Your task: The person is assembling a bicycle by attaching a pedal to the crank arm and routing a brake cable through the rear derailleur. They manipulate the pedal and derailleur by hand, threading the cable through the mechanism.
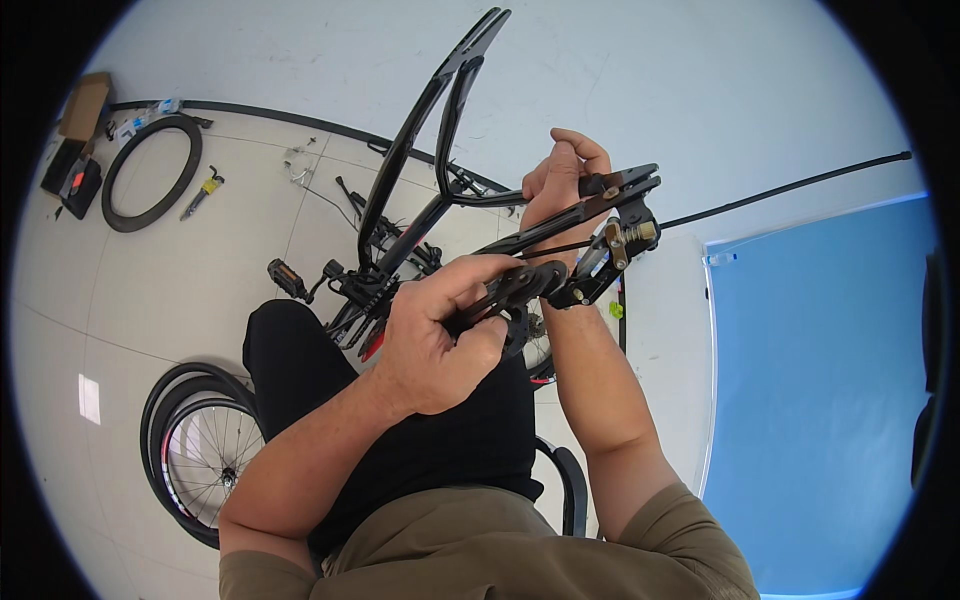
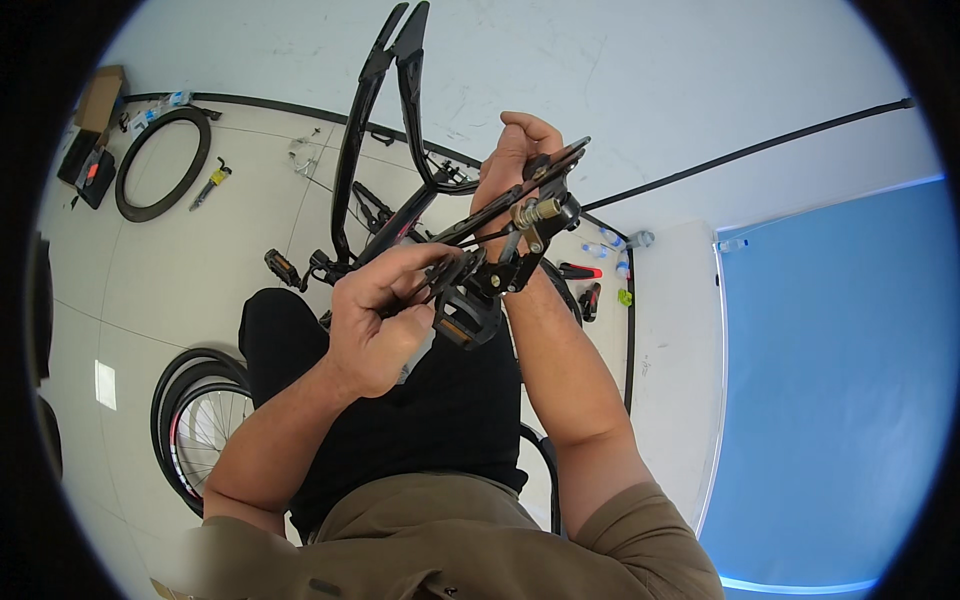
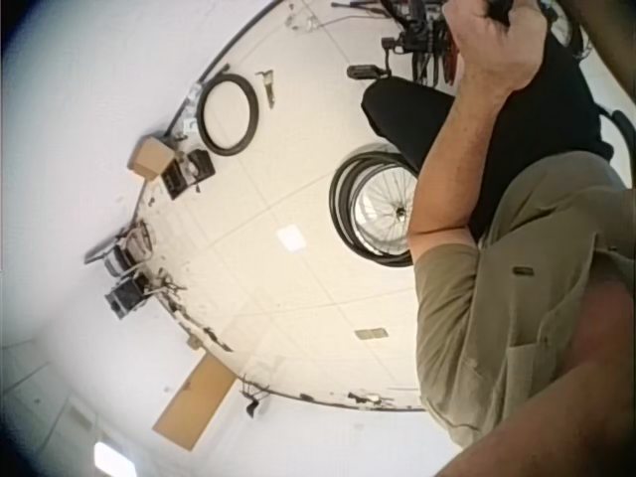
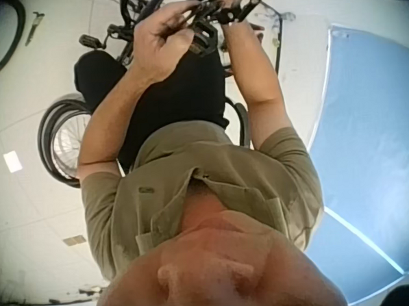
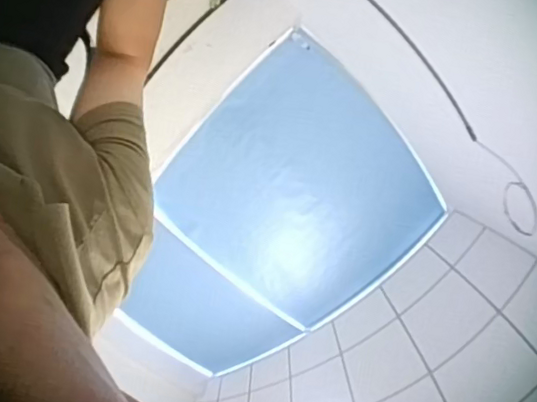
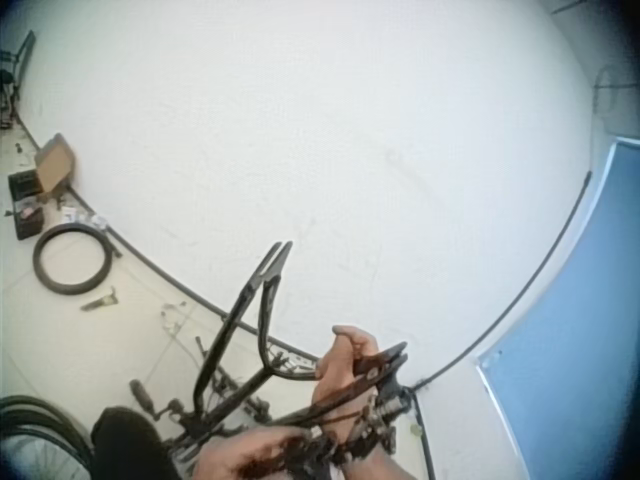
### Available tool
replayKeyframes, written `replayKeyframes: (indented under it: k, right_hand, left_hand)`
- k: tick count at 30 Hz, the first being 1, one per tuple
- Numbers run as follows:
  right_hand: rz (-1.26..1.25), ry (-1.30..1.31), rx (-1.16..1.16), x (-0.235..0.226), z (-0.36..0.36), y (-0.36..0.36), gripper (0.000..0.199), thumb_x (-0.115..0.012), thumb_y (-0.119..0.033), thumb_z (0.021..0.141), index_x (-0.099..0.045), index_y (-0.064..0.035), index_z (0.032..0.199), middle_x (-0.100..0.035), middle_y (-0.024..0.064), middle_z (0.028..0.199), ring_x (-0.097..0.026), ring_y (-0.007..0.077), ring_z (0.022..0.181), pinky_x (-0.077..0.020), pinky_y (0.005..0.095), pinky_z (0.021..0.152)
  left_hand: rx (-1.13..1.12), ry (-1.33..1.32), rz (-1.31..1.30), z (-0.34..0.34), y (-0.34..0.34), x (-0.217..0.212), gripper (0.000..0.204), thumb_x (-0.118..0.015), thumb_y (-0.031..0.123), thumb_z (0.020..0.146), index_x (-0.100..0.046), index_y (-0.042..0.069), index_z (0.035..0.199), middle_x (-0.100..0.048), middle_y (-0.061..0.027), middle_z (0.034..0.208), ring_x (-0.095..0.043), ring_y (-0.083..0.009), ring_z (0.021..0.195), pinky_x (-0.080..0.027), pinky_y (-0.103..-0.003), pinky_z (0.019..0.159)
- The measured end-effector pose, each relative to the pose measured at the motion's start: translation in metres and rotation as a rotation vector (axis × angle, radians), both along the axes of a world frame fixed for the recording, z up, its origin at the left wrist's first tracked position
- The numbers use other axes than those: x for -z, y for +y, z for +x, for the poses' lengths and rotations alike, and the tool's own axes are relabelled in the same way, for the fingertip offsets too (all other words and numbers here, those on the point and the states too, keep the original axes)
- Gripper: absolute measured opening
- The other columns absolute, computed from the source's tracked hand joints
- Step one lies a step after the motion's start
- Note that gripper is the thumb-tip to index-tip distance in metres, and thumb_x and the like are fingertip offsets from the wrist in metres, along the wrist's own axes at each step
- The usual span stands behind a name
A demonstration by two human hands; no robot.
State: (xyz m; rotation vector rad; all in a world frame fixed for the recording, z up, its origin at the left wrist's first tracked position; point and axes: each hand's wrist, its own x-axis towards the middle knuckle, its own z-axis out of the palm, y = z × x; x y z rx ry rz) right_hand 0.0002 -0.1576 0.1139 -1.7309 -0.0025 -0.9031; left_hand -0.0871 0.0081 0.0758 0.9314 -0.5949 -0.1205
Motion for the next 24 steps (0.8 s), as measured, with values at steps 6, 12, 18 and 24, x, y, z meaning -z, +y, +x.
replayKeyframes:
  k: [6,12,18,24]
  right_hand:
    - [-0.011,0.007,0.018,0.0,0.0,0.002,0.019,-0.053,-0.022,0.105,-0.056,-0.0042,0.11,-0.045,-0.0023,0.059,-0.041,0.0054,0.046,-0.0316,0.0241,0.042]
    - [-0.053,-0.01,0.013,-0.001,-0.002,0.002,0.018,-0.053,-0.022,0.106,-0.057,-0.0042,0.109,-0.046,-0.0027,0.06,-0.041,0.0055,0.048,-0.0321,0.0244,0.044]
    - [-0.092,-0.037,0.079,0.007,0.004,-0.003,0.01,-0.055,-0.011,0.104,-0.062,-0.004,0.104,-0.046,-0.0065,0.065,-0.039,0.0031,0.057,-0.0303,0.0226,0.051]
    - [-0.07,-0.061,0.057,0.007,0.004,0.003,0.009,-0.061,-0.012,0.102,-0.065,-0.0042,0.1,-0.045,-0.0093,0.07,-0.037,0.002,0.062,-0.0303,0.0219,0.054]
  left_hand:
    - [0.004,0.037,0.108,-0.001,0.005,-0.011,0.04,-0.062,0.008,0.089,-0.06,-0.007,0.127,-0.048,0.0046,0.071,-0.04,-0.0031,0.061,-0.032,-0.022,0.057]
    - [0.021,0.051,0.032,-0.001,0.004,-0.007,0.04,-0.062,0.005,0.088,-0.06,-0.007,0.127,-0.047,0.0054,0.071,-0.039,-0.0032,0.062,-0.032,-0.022,0.059]
    - [-0.051,0.008,0.068,-0.001,-0.001,-0.001,0.041,-0.066,-0.003,0.086,-0.06,-0.005,0.126,-0.049,0.0056,0.071,-0.039,-0.0026,0.062,-0.033,-0.021,0.058]
    - [-0.001,0.153,0.109,-0.003,0.005,-0.007,0.037,-0.071,-0.003,0.09,-0.06,-0.006,0.126,-0.068,-0.0005,0.096,-0.058,-0.0039,0.084,-0.045,-0.02,0.072]
